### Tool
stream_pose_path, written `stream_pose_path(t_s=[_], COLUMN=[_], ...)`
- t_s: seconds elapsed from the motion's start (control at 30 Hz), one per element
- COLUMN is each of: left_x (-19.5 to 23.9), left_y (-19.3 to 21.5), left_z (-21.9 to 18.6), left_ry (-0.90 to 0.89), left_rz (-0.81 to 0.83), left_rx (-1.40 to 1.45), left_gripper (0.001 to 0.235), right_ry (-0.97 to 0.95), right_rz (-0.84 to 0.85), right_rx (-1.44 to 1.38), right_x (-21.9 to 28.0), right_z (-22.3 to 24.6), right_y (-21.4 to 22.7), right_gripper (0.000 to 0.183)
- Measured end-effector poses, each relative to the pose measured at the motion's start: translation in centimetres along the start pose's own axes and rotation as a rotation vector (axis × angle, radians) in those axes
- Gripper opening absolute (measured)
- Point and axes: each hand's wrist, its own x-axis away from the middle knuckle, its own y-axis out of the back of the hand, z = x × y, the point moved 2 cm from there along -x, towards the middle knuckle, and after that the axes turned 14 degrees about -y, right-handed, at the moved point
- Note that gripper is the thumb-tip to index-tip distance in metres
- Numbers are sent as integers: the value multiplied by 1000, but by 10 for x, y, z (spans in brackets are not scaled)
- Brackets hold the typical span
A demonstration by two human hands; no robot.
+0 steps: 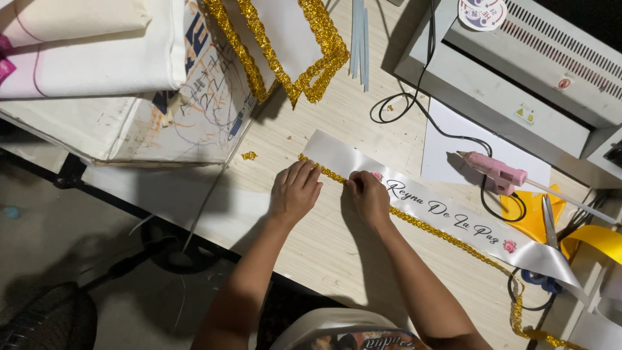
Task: The person decorates white sashes with printed text by attaching gold glittery trim. They use a hot glue gun to apply adhesive to the sashes and press the trim along the edges. The person handles multiple sashes, including ones labeled 'Reyna De La Paz' and 'Reyna Esperanza', and uses scissors to cut the trim.
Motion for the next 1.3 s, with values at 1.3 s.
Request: stream_pose_path(t_s=[1.3], left_x=[-1], left_y=[1], left_z=[-3], left_ry=[11], left_rz=[-11], left_rx=[-44], left_gripper=[33], right_ry=[340], right_rz=[-335], right_rx=[280], right_x=[19], right_z=[-6], right_y=[-25], right_gripper=[22])
